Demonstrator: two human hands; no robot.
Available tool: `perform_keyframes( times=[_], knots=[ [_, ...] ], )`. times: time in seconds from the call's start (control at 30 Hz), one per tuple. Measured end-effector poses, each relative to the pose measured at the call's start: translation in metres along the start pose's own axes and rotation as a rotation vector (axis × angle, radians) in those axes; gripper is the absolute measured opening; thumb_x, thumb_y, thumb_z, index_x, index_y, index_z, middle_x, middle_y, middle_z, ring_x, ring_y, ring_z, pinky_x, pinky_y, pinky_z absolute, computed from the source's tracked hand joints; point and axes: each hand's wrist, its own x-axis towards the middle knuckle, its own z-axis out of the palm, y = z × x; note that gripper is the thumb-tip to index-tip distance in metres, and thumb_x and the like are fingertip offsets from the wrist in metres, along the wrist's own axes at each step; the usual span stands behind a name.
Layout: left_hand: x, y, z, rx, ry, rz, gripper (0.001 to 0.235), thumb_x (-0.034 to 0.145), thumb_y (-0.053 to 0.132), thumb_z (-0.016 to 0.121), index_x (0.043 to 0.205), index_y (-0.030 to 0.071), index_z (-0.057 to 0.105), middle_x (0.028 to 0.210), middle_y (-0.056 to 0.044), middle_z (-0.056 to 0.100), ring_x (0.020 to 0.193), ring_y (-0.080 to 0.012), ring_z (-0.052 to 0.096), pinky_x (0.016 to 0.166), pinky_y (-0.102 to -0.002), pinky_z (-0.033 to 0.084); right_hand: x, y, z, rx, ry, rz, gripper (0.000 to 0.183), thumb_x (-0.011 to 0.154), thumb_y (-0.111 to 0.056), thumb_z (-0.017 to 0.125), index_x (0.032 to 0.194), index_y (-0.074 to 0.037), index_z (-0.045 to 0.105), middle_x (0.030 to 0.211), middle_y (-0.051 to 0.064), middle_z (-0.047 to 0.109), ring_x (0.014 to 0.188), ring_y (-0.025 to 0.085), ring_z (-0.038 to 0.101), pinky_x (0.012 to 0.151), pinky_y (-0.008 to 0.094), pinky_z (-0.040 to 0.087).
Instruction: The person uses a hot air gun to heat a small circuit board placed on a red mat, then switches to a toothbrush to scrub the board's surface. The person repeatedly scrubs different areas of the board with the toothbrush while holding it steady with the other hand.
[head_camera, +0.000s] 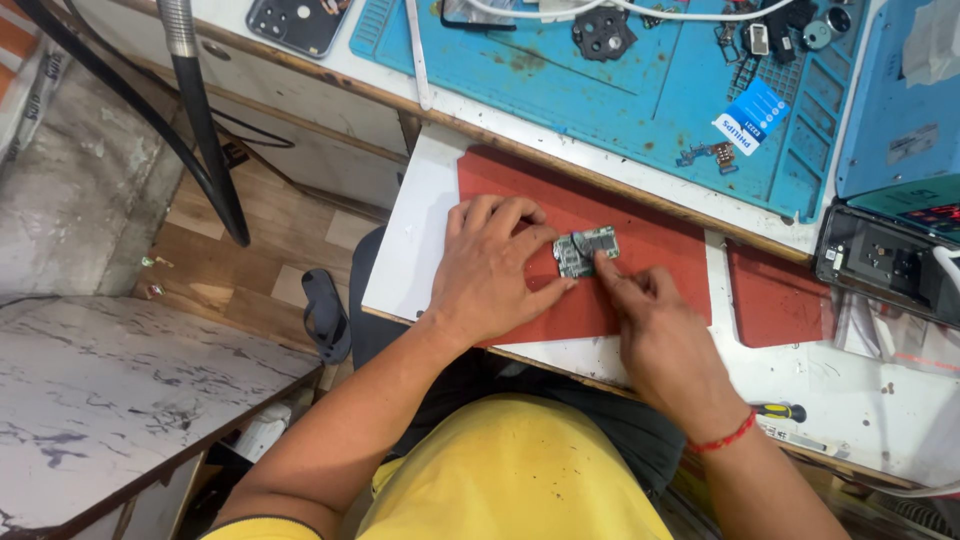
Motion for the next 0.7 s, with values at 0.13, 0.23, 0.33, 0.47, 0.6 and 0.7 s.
perform_keyframes(
  times=[0.13, 0.23, 0.33, 0.47, 0.6, 0.7],
  knots=[
    [0.0, 0.0, 0.0, 0.005, -0.022, -0.02, 0.045, 0.074, 0.043, 0.087, 0.103, 0.01, 0.077, 0.114, -0.002, 0.061, 0.115, -0.0259, 0.052, 0.101, -0.046, 0.036, 0.012, 0.01, -0.005, -0.026, 0.036, 0.085, 0.052, 0.096, -0.002, 0.053, 0.145, -0.018, 0.059, 0.105, 0.019, 0.063, 0.082, 0.042, 0.066, 0.07, 0.051, 0.053],
    [-0.001, 0.001, 0.0, -0.011, -0.026, -0.035, 0.045, 0.074, 0.042, 0.086, 0.104, 0.011, 0.077, 0.115, -0.002, 0.061, 0.115, -0.0257, 0.052, 0.099, -0.045, 0.036, -0.003, 0.006, -0.006, -0.05, -0.093, 0.098, 0.067, 0.087, 0.003, 0.051, 0.15, -0.016, 0.054, 0.105, 0.02, 0.062, 0.08, 0.043, 0.065, 0.07, 0.052, 0.053],
    [-0.001, 0.001, -0.001, -0.027, -0.023, -0.035, 0.043, 0.074, 0.042, 0.086, 0.104, 0.012, 0.077, 0.114, -0.002, 0.061, 0.114, -0.025, 0.052, 0.101, -0.045, 0.036, -0.005, 0.006, -0.003, -0.009, -0.02, 0.033, 0.059, 0.091, 0.0, 0.052, 0.148, -0.016, 0.056, 0.101, 0.019, 0.062, 0.083, 0.042, 0.066, 0.072, 0.051, 0.054],
    [0.001, 0.0, 0.0, -0.005, -0.008, -0.026, 0.043, 0.072, 0.041, 0.087, 0.103, 0.012, 0.077, 0.114, -0.001, 0.061, 0.115, -0.0262, 0.052, 0.102, -0.045, 0.036, 0.011, 0.007, 0.004, -0.001, -0.009, -0.011, 0.06, 0.091, 0.002, 0.051, 0.149, -0.015, 0.056, 0.106, 0.02, 0.061, 0.085, 0.042, 0.066, 0.075, 0.051, 0.054],
    [0.001, 0.0, 0.0, -0.028, -0.015, -0.041, 0.043, 0.073, 0.041, 0.087, 0.104, 0.012, 0.077, 0.113, -0.001, 0.061, 0.115, -0.025, 0.052, 0.101, -0.045, 0.036, 0.006, 0.005, -0.003, -0.046, -0.017, 0.081, 0.059, 0.09, 0.0, 0.053, 0.145, -0.021, 0.059, 0.107, 0.018, 0.062, 0.081, 0.043, 0.067, 0.068, 0.053, 0.054],
    [-0.003, 0.002, 0.0, -0.047, -0.022, -0.052, 0.044, 0.073, 0.041, 0.087, 0.104, 0.012, 0.076, 0.114, -0.001, 0.061, 0.115, -0.0249, 0.052, 0.1, -0.045, 0.036, 0.003, 0.004, -0.003, -0.045, -0.046, 0.045, 0.062, 0.087, 0.002, 0.053, 0.144, -0.021, 0.059, 0.108, 0.018, 0.062, 0.076, 0.041, 0.067, 0.066, 0.052, 0.055]
  ],
)
